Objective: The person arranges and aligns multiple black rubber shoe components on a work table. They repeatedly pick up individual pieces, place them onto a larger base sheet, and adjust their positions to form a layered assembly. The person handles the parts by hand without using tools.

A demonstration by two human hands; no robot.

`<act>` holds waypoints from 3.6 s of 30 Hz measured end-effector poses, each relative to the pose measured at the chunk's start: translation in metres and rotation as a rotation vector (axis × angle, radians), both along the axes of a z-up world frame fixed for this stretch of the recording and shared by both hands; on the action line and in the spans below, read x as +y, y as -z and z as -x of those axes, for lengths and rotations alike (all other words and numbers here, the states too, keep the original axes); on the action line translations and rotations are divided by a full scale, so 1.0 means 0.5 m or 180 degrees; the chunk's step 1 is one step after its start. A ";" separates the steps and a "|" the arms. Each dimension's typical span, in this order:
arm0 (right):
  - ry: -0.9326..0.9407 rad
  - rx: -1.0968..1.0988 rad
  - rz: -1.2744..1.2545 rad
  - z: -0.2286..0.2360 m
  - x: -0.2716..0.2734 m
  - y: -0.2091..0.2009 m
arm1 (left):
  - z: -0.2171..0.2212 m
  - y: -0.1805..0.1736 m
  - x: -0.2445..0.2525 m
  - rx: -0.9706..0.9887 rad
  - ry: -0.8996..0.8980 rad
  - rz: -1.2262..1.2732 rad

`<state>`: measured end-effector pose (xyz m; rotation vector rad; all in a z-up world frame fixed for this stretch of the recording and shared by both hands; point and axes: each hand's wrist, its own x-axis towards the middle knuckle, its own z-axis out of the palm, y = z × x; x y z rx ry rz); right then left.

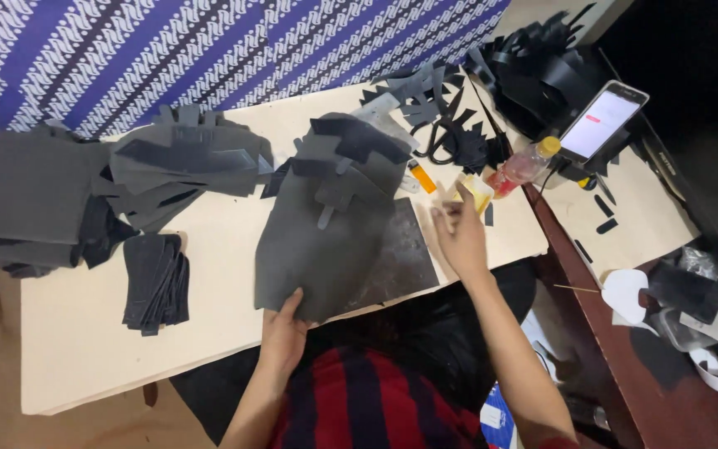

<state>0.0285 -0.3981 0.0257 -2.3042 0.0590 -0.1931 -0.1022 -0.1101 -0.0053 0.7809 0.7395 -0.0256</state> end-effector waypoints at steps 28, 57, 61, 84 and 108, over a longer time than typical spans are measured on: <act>-0.1508 -0.0985 0.0969 -0.385 0.084 -0.168 | 0.014 -0.119 -0.185 -0.1106 0.2612 -0.2083; -0.0115 -0.0527 -0.0623 0.075 0.131 0.122 | -0.476 0.142 0.003 0.0438 -0.0429 0.1211; -0.0376 -0.0204 -0.0374 0.084 0.140 0.102 | -0.498 0.146 -0.023 0.0774 -0.0495 0.0845; -0.0149 -0.0099 -0.0132 0.086 0.148 0.091 | -0.514 0.070 0.034 -0.0972 -0.1042 -0.3155; -0.0085 -0.0663 -0.0412 0.104 0.053 0.046 | -0.261 0.107 0.257 0.0700 0.0735 -0.6579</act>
